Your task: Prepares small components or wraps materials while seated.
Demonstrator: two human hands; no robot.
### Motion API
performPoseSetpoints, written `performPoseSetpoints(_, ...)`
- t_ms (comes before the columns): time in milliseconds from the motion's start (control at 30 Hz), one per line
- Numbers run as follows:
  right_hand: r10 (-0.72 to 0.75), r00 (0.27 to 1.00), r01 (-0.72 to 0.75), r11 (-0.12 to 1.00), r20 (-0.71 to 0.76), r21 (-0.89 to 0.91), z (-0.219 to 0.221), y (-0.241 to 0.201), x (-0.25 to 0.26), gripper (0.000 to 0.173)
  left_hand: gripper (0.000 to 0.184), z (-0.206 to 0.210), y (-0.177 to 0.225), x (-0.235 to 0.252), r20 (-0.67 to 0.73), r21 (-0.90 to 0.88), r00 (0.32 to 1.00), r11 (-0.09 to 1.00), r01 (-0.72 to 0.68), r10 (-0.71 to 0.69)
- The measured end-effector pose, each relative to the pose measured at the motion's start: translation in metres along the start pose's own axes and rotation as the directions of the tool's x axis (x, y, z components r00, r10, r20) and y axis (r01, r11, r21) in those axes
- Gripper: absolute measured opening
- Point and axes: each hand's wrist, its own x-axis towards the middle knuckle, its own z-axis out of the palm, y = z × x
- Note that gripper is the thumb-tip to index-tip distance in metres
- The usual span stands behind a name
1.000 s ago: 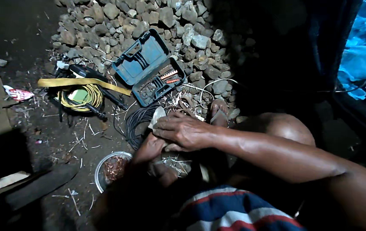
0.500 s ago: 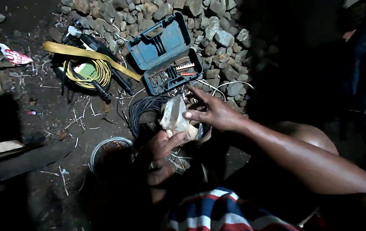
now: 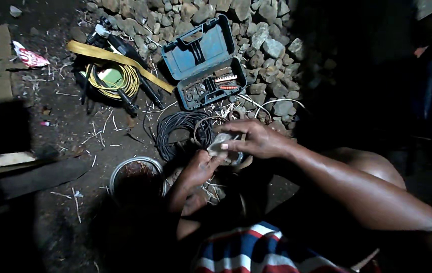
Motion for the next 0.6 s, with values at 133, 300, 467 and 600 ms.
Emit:
performPoseSetpoints(133,0.112,0.992,-0.108,0.992,0.063,-0.062,0.005,0.003,0.002,0.01,0.025,0.004,0.0,0.003,-0.037,0.063,0.999,0.998,-0.022,0.024)
performPoseSetpoints(300,0.098,0.994,-0.102,0.987,-0.043,-0.12,0.01,0.007,0.004,0.004,0.039,0.0,-0.001,0.007,-0.085,0.052,0.996,0.998,-0.022,0.027)
performPoseSetpoints(467,-0.025,0.989,-0.013,0.966,-0.144,-0.26,0.018,0.014,0.004,0.012,0.036,0.003,-0.004,0.01,-0.143,-0.103,0.99,0.995,-0.002,-0.013)
performPoseSetpoints(600,-0.053,0.988,0.007,0.953,-0.147,-0.302,0.019,0.014,0.001,0.013,0.026,0.013,-0.006,0.015,-0.2,-0.271,0.977,0.962,0.02,-0.077)
